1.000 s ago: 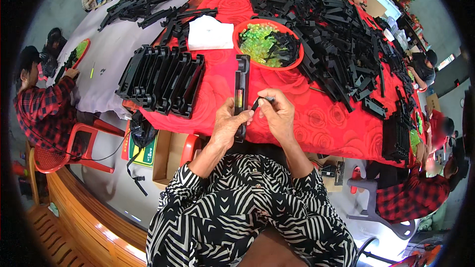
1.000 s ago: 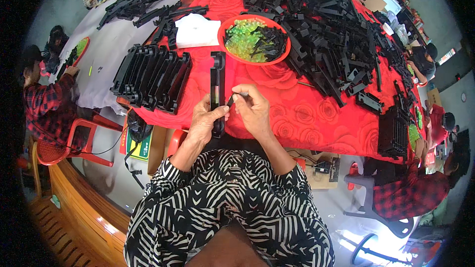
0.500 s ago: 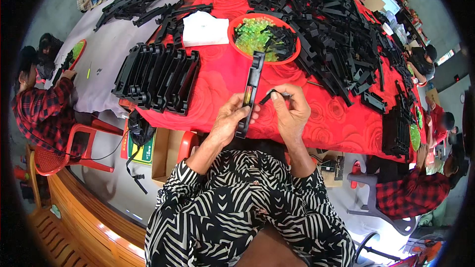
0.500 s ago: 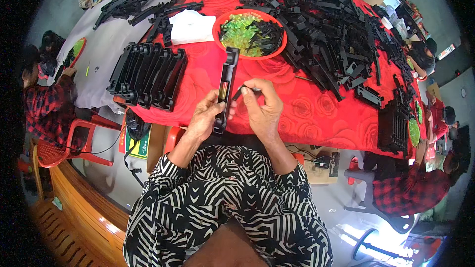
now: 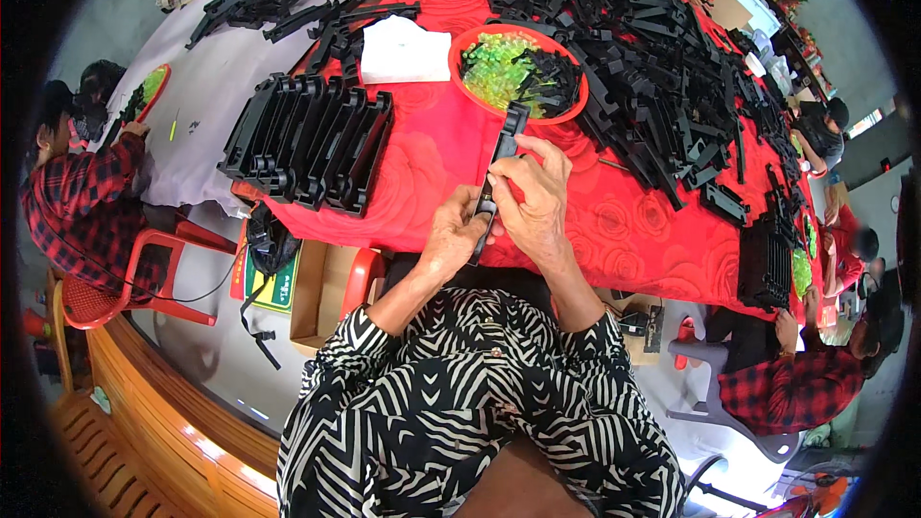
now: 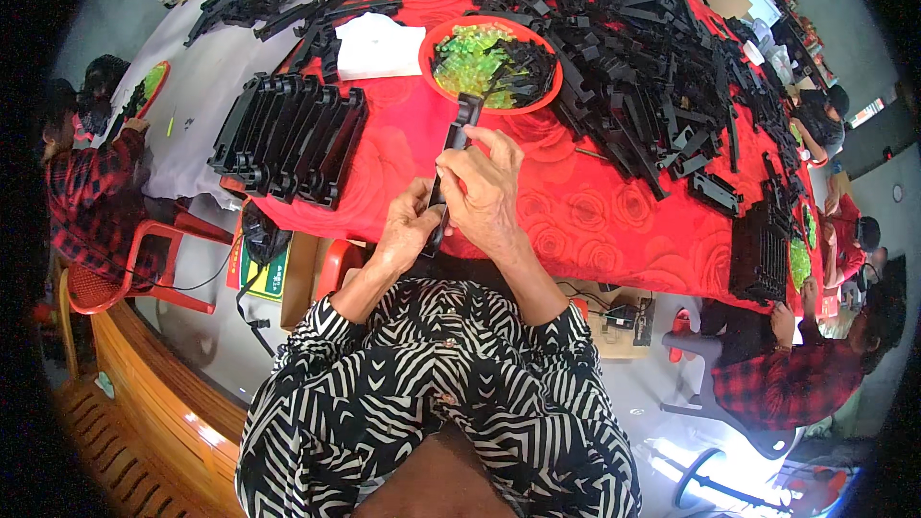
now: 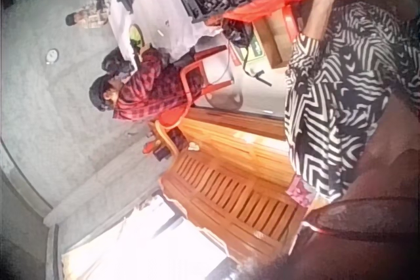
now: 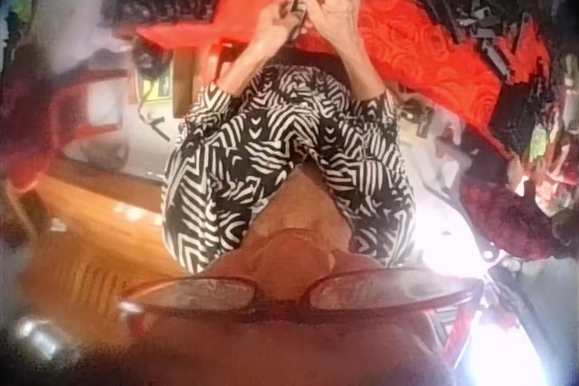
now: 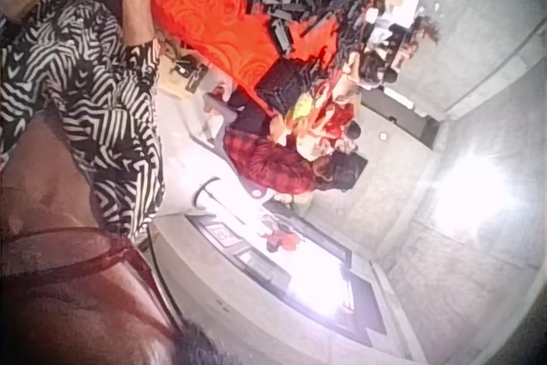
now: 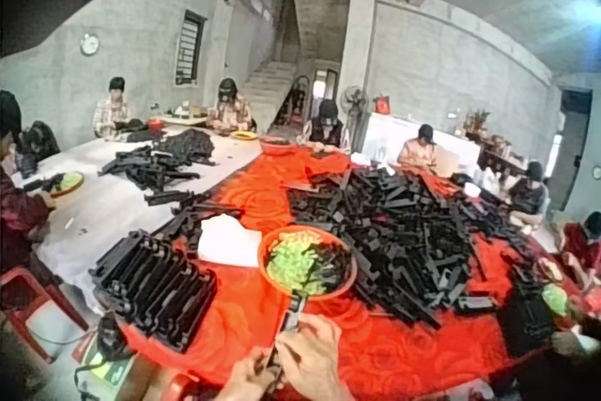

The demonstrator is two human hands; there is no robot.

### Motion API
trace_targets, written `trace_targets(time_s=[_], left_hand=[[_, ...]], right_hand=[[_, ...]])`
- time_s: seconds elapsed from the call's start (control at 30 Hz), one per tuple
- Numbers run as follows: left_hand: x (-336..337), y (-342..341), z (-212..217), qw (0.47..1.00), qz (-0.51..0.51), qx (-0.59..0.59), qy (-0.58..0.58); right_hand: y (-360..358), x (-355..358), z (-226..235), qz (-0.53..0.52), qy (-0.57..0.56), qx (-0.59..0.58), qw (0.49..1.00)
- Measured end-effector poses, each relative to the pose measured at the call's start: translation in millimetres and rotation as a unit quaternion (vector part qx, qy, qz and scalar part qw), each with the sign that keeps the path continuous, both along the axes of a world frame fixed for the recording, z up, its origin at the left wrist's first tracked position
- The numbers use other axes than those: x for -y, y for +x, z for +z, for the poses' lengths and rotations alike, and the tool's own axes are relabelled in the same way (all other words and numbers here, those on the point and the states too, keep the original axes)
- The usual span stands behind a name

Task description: The person sorts through a pile of black plastic components on the table, then assembles the parts by inserting small level vials into the plastic frames by hand.

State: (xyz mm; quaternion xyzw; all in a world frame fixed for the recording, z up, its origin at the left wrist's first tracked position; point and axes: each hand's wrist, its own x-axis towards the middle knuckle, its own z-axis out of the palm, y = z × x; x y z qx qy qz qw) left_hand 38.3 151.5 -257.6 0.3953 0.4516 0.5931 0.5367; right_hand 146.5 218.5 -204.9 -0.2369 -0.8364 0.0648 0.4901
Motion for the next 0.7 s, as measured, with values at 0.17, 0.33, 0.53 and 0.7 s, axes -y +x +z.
trace_targets(time_s=[0.17,0.33,0.53,0.7], left_hand=[[-0.8,-0.7,3.5,0.998,0.011,0.059,-0.012],[-1.1,-5.9,1.4,0.995,-0.001,0.089,-0.034],[0.8,-3.4,9.0,0.995,-0.016,0.081,-0.05],[2.1,-3.8,7.7,0.994,-0.016,0.086,-0.062]], right_hand=[[-4.1,-3.3,-2.4,0.007,-0.013,-0.003,1.0],[-4.6,-8.7,-9.3,0.008,-0.026,0.031,0.999],[-1.4,-12.4,-13.9,-0.016,-0.017,0.007,1.0],[-0.3,-10.5,-12.9,-0.008,-0.018,0.023,1.0]])
